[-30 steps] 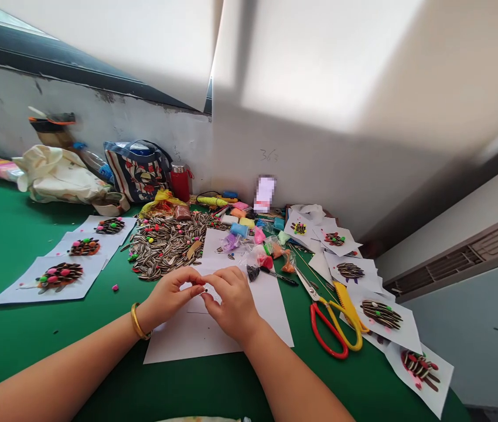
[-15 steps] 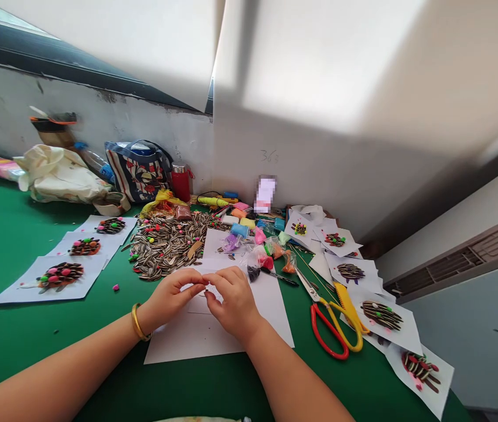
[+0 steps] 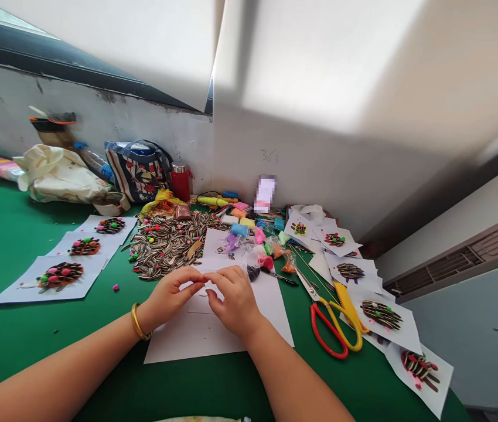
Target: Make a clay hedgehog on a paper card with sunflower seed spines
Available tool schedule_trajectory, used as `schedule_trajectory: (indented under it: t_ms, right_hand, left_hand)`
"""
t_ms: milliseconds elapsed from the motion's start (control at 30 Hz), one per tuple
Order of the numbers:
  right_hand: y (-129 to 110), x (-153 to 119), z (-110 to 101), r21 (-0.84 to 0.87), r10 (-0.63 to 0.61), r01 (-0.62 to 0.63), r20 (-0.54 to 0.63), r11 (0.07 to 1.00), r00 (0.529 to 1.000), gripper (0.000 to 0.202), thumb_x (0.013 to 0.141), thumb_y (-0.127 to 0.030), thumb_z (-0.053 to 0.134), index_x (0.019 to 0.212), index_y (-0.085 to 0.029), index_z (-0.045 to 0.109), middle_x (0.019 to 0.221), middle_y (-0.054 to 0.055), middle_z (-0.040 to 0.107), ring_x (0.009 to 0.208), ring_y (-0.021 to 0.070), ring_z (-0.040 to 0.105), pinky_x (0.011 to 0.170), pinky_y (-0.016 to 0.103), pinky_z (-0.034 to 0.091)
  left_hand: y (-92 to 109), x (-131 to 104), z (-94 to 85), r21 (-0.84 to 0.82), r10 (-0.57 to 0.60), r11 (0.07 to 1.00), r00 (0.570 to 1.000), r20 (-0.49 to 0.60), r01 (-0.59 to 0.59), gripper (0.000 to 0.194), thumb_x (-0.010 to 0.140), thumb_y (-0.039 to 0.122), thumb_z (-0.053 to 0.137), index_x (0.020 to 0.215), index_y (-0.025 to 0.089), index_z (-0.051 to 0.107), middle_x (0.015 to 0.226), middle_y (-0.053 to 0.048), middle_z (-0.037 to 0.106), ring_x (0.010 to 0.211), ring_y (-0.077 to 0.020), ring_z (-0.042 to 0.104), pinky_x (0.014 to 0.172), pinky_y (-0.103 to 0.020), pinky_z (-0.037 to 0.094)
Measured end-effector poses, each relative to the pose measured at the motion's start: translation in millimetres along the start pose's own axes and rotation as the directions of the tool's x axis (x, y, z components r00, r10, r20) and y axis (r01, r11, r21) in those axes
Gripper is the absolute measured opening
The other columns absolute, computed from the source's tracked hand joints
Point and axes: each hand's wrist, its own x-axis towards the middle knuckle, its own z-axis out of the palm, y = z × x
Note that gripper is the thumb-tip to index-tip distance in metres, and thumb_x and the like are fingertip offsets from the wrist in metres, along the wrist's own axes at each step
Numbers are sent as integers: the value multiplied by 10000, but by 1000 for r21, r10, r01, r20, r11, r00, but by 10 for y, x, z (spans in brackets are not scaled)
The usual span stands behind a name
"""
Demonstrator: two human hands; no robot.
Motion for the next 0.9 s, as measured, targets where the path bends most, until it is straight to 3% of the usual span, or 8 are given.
schedule_trajectory:
  t_ms: [300,433,533,667,800,900]
  right_hand:
    - [16,-11,4,14,-10,10,25,1000,1000,320,848,-142,593,1143,-257,637,950,45,655,934,227,553,823,400,459]
    - [24,-12,6,13,-12,11,19,1000,1000,325,850,-143,594,1151,-258,636,948,43,658,931,225,555,819,398,457]
    - [24,-7,-1,13,-6,5,15,1000,1000,333,849,-133,593,1155,-259,634,939,39,656,925,219,555,823,393,456]
    - [28,-8,-3,14,-6,6,8,1000,1000,319,846,-133,594,1138,-254,639,947,43,657,924,220,555,820,394,456]
    - [35,-12,4,11,-3,3,13,1000,1000,316,850,-141,592,1141,-254,640,939,45,658,924,223,555,817,400,455]
    - [34,-12,2,14,1,-2,14,1000,1000,317,851,-141,590,1143,-254,640,944,46,657,925,223,554,819,401,456]
  left_hand:
    - [-21,-33,-38,94,-23,995,1000,16,21,379,959,381,461,660,180,577,653,6,575,642,-134,524,627,-254,418]
    - [-7,-14,-25,78,-24,997,1000,-13,25,227,922,347,551,780,186,625,781,-6,642,738,-144,571,704,-259,453]
    - [-10,-5,-25,63,-12,998,1000,10,12,214,948,319,509,866,198,666,854,-16,679,815,-152,602,769,-270,461]
    - [-29,-12,-30,74,-21,997,999,24,20,303,972,325,449,788,191,650,776,-13,658,751,-148,588,721,-270,453]
    - [-37,-16,-27,67,-20,998,1000,-1,20,192,899,336,590,782,189,632,765,-5,637,726,-146,570,703,-268,456]
    - [-47,-15,-34,59,-9,998,1000,4,9,162,900,327,592,829,193,650,803,-11,652,766,-152,584,738,-276,462]
